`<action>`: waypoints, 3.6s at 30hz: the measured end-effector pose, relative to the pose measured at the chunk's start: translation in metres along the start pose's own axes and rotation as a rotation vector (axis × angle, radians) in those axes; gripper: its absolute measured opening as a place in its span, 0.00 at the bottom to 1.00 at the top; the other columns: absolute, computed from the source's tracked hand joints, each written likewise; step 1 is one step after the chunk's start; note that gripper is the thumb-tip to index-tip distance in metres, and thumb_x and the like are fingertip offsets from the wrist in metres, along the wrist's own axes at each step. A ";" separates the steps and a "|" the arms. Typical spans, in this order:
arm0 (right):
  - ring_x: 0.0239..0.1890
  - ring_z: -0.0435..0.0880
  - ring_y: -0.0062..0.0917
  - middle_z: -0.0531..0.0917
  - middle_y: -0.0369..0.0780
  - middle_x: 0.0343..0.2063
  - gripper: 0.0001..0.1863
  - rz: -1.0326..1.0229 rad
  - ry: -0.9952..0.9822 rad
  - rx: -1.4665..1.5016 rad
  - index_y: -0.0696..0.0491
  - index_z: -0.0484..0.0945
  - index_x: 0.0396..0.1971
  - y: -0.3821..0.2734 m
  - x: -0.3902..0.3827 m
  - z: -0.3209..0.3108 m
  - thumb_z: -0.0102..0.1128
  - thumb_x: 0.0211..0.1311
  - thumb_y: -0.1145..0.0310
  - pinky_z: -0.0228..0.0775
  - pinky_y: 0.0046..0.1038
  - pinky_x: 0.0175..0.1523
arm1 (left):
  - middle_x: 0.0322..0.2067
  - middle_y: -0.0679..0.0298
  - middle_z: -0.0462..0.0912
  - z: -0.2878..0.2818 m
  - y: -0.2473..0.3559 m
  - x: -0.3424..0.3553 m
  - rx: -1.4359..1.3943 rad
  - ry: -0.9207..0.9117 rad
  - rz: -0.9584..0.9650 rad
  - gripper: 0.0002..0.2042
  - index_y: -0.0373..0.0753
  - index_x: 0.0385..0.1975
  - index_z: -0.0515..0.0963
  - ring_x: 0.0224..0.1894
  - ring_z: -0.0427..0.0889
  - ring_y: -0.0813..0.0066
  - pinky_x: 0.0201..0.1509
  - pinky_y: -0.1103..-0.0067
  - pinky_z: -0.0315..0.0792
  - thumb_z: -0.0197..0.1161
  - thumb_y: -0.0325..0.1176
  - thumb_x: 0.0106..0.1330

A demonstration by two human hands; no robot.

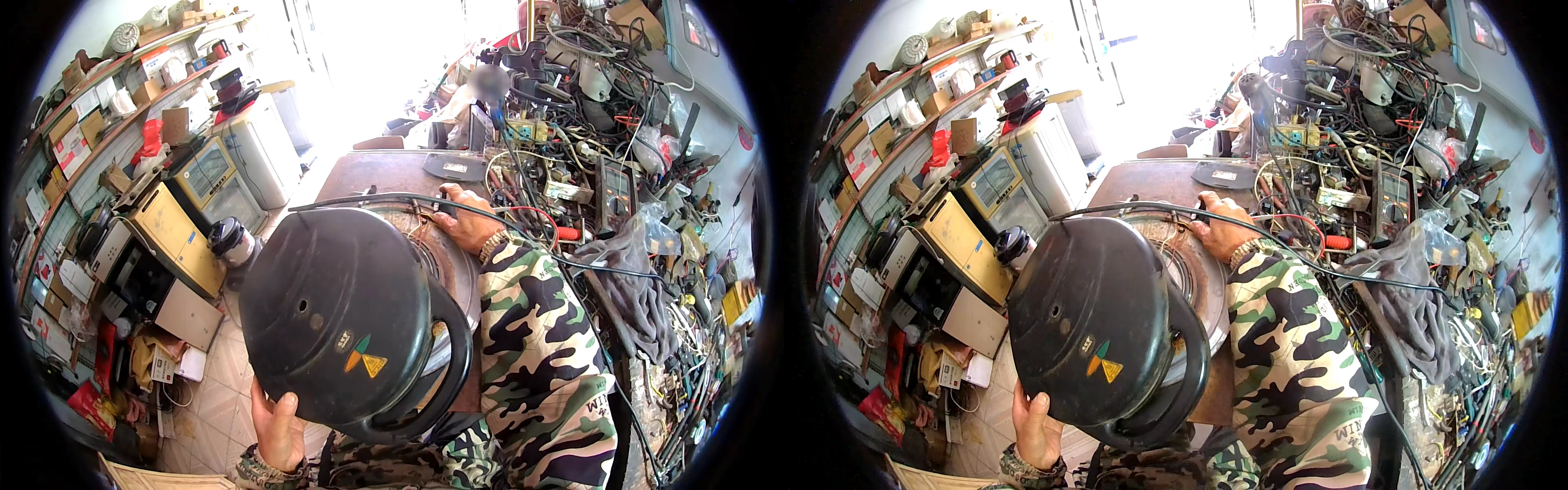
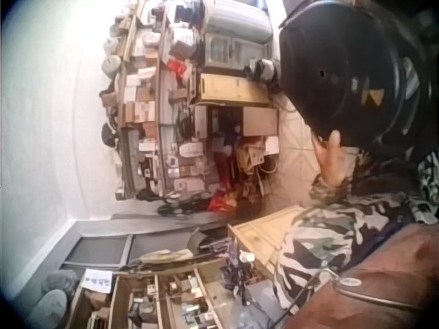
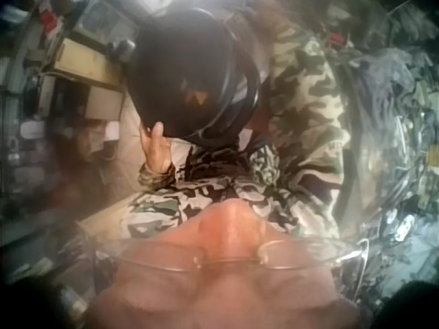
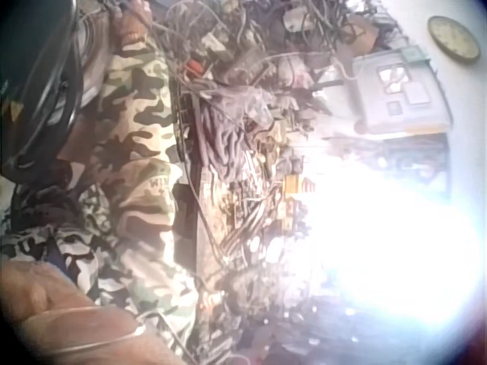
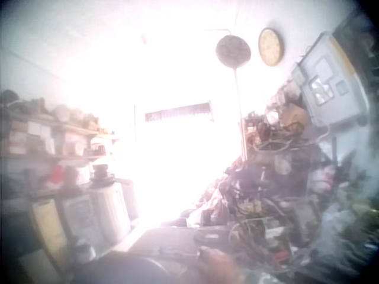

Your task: The person opens the lid of a black electric kettle to inspect the internal wiring and heating element. They then use pliers and a screwdriver to strip and adjust the wires connected to the kettle's base, working on the electrical connections.

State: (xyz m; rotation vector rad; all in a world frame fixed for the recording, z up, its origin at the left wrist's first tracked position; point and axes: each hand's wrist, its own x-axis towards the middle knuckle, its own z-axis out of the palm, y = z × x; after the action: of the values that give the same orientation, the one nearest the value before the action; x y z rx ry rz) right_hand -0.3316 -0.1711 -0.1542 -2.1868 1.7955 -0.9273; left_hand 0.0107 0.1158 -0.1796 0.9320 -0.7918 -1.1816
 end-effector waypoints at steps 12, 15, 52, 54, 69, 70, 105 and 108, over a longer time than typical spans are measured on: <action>0.50 0.85 0.58 0.85 0.63 0.43 0.30 0.200 0.096 -0.126 0.67 0.72 0.56 -0.020 -0.070 -0.029 0.67 0.69 0.56 0.76 0.50 0.57 | 0.70 0.53 0.72 -0.037 0.024 0.105 0.029 -0.253 0.027 0.33 0.31 0.75 0.60 0.71 0.73 0.58 0.77 0.64 0.67 0.63 0.30 0.73; 0.45 0.86 0.56 0.86 0.61 0.36 0.27 0.153 0.102 -0.187 0.66 0.78 0.47 -0.020 -0.086 -0.035 0.67 0.67 0.54 0.78 0.51 0.52 | 0.63 0.55 0.80 -0.060 0.024 0.167 -0.014 -0.237 -0.049 0.28 0.33 0.71 0.68 0.65 0.79 0.59 0.72 0.66 0.71 0.65 0.30 0.71; 0.31 0.87 0.21 0.89 0.43 0.28 0.10 0.011 -0.319 0.383 0.62 0.85 0.41 -0.022 -0.111 -0.101 0.68 0.60 0.78 0.79 0.27 0.40 | 0.53 0.54 0.85 0.002 -0.020 0.430 0.254 -0.564 -0.312 0.29 0.32 0.61 0.77 0.50 0.86 0.71 0.58 0.75 0.80 0.63 0.53 0.77; 0.32 0.87 0.19 0.89 0.40 0.29 0.10 0.031 -0.249 0.531 0.63 0.85 0.42 -0.010 -0.108 -0.085 0.67 0.60 0.79 0.79 0.26 0.40 | 0.57 0.54 0.84 0.000 -0.019 0.419 0.257 -0.518 -0.266 0.29 0.31 0.64 0.76 0.54 0.84 0.70 0.62 0.75 0.78 0.61 0.53 0.78; 0.26 0.82 0.13 0.85 0.31 0.25 0.03 0.007 -0.084 0.569 0.61 0.86 0.35 0.020 -0.114 -0.063 0.70 0.64 0.77 0.75 0.21 0.33 | 0.38 0.58 0.85 0.101 0.034 0.107 1.161 -0.487 1.238 0.11 0.38 0.35 0.82 0.39 0.85 0.63 0.44 0.72 0.81 0.76 0.21 0.53; 0.29 0.84 0.16 0.87 0.37 0.23 0.05 0.026 -0.049 0.471 0.61 0.87 0.34 0.020 -0.120 -0.071 0.72 0.61 0.75 0.78 0.25 0.36 | 0.43 0.57 0.85 0.119 0.020 0.101 1.218 -0.545 1.280 0.18 0.37 0.40 0.83 0.47 0.83 0.56 0.53 0.65 0.79 0.78 0.21 0.47; 0.38 0.87 0.51 0.87 0.52 0.30 0.10 -0.312 0.036 0.252 0.55 0.89 0.36 -0.031 -0.124 -0.042 0.66 0.62 0.66 0.79 0.46 0.45 | 0.55 0.52 0.86 0.133 0.035 0.128 1.515 -0.492 1.163 0.28 0.38 0.55 0.84 0.58 0.85 0.50 0.63 0.64 0.80 0.81 0.29 0.49; 0.36 0.86 0.54 0.85 0.55 0.28 0.12 -0.258 0.009 0.148 0.56 0.87 0.34 -0.045 -0.124 -0.041 0.64 0.67 0.62 0.78 0.50 0.43 | 0.54 0.52 0.87 0.135 0.037 0.130 1.501 -0.491 1.161 0.29 0.38 0.55 0.84 0.57 0.86 0.51 0.63 0.65 0.80 0.81 0.29 0.49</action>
State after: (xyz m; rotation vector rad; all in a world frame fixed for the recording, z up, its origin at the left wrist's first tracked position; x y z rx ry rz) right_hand -0.3275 -0.0331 -0.1431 -2.3571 1.4185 -1.0839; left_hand -0.0671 -0.0308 -0.0857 0.9823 -2.3130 0.4545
